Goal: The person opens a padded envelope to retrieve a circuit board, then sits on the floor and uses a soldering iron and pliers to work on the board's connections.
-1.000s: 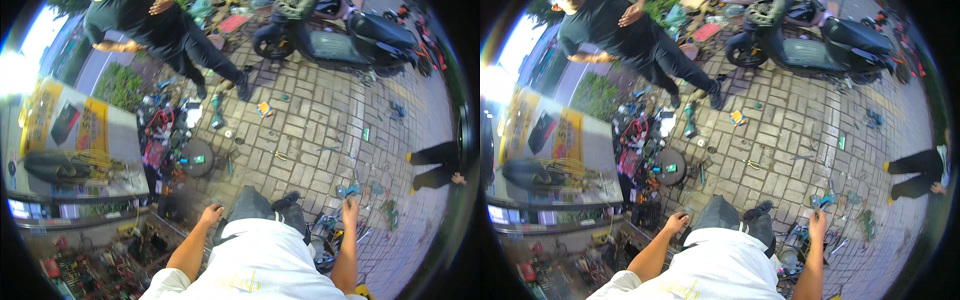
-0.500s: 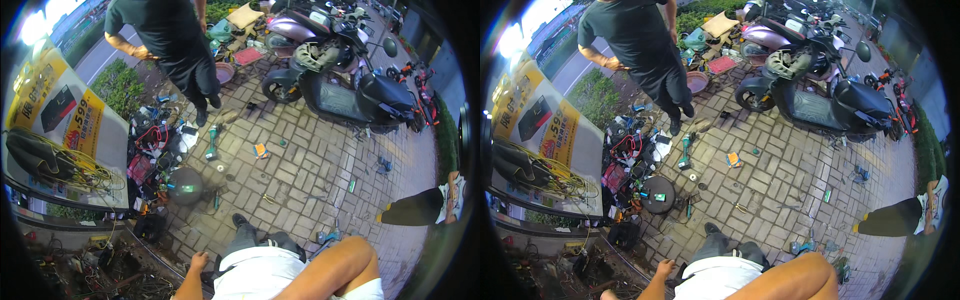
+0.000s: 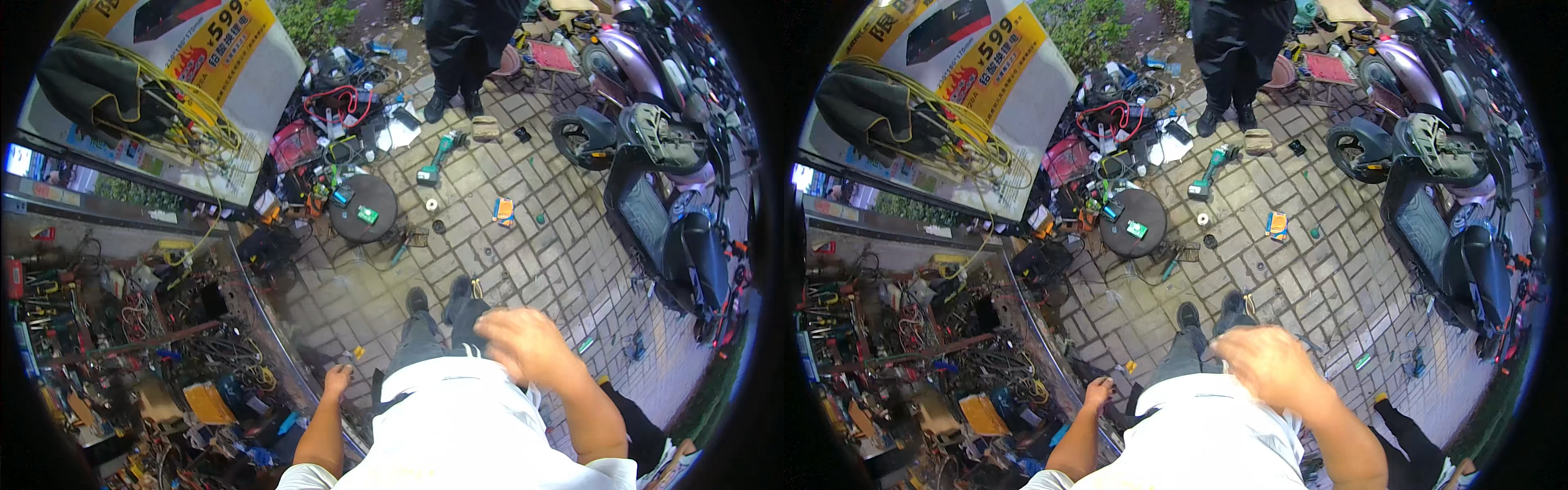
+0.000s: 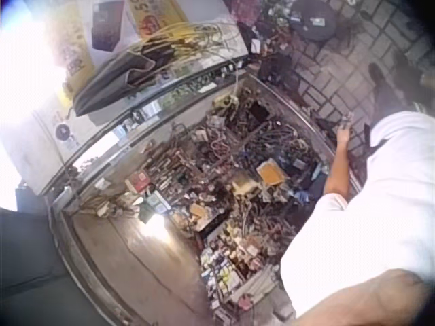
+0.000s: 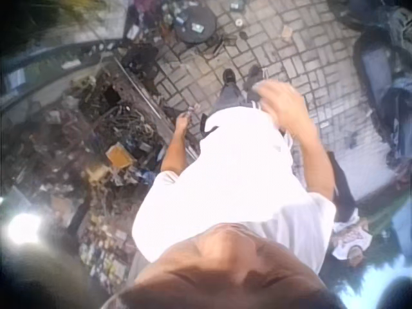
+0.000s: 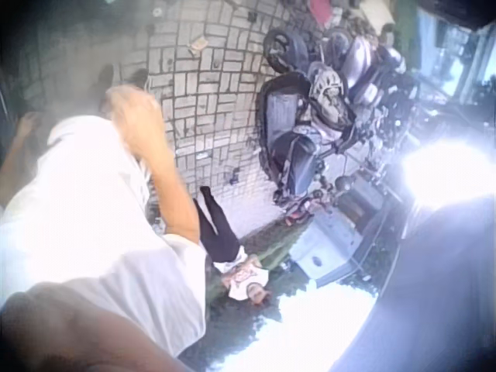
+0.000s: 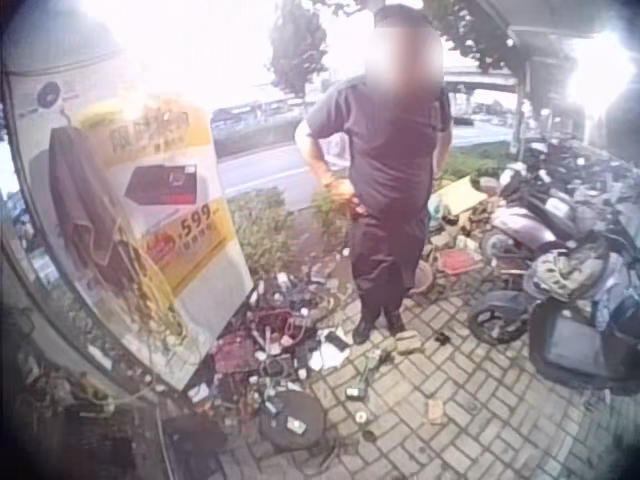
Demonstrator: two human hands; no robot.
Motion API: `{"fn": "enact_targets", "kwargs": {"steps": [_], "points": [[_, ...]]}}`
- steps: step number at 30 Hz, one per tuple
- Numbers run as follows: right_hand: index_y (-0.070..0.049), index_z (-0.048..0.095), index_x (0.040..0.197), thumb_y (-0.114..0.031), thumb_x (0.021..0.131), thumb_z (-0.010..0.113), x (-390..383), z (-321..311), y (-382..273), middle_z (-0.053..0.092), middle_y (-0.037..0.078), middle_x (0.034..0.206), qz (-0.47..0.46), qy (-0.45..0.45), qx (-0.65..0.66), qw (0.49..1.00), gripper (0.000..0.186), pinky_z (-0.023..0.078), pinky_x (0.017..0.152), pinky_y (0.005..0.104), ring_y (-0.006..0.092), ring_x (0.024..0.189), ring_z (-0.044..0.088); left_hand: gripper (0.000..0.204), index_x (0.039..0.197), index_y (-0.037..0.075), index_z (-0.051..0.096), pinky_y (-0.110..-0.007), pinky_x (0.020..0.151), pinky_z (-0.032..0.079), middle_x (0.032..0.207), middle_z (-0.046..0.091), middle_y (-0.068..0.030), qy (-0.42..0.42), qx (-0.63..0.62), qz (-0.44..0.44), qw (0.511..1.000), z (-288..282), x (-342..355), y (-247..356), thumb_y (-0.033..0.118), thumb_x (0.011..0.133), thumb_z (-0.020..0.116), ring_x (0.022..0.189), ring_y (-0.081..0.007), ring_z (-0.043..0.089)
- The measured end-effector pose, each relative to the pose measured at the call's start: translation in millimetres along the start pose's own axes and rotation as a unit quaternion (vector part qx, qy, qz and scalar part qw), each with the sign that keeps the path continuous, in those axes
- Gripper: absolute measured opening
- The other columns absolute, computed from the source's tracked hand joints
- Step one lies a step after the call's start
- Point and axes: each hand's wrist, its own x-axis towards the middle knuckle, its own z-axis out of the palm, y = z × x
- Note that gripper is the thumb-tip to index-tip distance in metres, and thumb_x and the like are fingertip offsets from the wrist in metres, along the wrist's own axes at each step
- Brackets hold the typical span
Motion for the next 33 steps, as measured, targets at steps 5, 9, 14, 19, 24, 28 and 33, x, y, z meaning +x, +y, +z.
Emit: {"fn": "enact_targets", "kwargs": {"steps": [5,9,14,19,24,28,33], "points": [[0.000,0.065,0.102,-0.021,0.077,0.064,-111,159,234,0.064,0.025,0.099,0.289,-0.110,-0.018,0.951,0.033,0.049,0.084,0.0442,0.0395,0.093,0.061,0.028,0.107,-0.001,0.062,-0.028,0.059,0.045,0.087,0.064,-0.0074,0.013,-0.074,-0.030,0.997,24,-24,-34,0.021,0.090,0.059,0.073,-0.0142,0.058],[0.003,0.064,0.102,-0.017,0.078,0.064,-163,211,290,0.067,0.020,0.085,0.433,-0.066,0.172,0.883,0.031,0.051,0.069,0.0378,0.0290,0.081,0.066,0.027,0.107,0.000,0.062,-0.026,0.060,0.043,0.084,0.062,-0.0048,0.014,0.014,0.006,1.000,36,-57,-21,0.020,0.090,0.062,0.068,-0.0124,0.055],[0.005,0.066,0.097,-0.013,0.073,0.062,-175,246,337,0.067,0.022,0.087,0.527,-0.046,0.254,0.809,0.030,0.051,0.070,0.0358,0.0295,0.077,0.066,0.032,0.110,-0.003,0.063,-0.028,0.077,0.047,0.093,0.067,-0.0091,0.044,-0.031,0.024,0.998,57,-78,10,0.022,0.089,0.062,0.084,-0.0154,0.061],[0.005,0.065,0.097,-0.010,0.078,0.060,-98,243,328,0.067,0.017,0.082,0.504,-0.019,0.327,0.799,0.025,0.050,0.066,0.0333,0.0229,0.072,0.065,0.035,0.111,-0.002,0.063,-0.028,0.079,0.047,0.096,0.067,-0.0099,0.061,-0.015,0.008,0.998,49,-93,13,0.024,0.088,0.063,0.085,-0.0157,0.061],[0.004,0.066,0.096,-0.011,0.080,0.060,-24,238,311,0.066,0.013,0.077,0.468,0.025,0.332,0.819,0.022,0.048,0.058,0.0320,0.0186,0.063,0.061,0.041,0.114,-0.002,0.062,-0.033,0.087,0.047,0.108,0.066,-0.0159,0.068,0.023,-0.017,0.997,17,-69,-18,0.028,0.087,0.064,0.099,-0.0227,0.062],[0.003,0.066,0.097,-0.010,0.079,0.061,20,239,276,0.066,0.012,0.076,0.498,0.034,0.334,0.800,0.022,0.045,0.050,0.0294,0.0159,0.058,0.058,0.040,0.114,-0.002,0.062,-0.032,0.087,0.047,0.107,0.067,-0.0160,0.048,0.091,-0.007,0.995,-33,-41,-8,0.027,0.086,0.065,0.099,-0.0227,0.063],[0.003,0.063,0.103,0.003,0.074,0.051,34,294,239,0.061,0.008,0.067,0.542,0.125,0.385,0.736,0.032,0.041,0.046,0.0290,0.0142,0.054,0.055,0.037,0.111,0.000,0.063,-0.036,0.086,0.048,0.104,0.067,-0.0187,0.018,0.224,0.067,0.972,-106,31,93,0.029,0.087,0.062,0.098,-0.0284,0.064]]}}
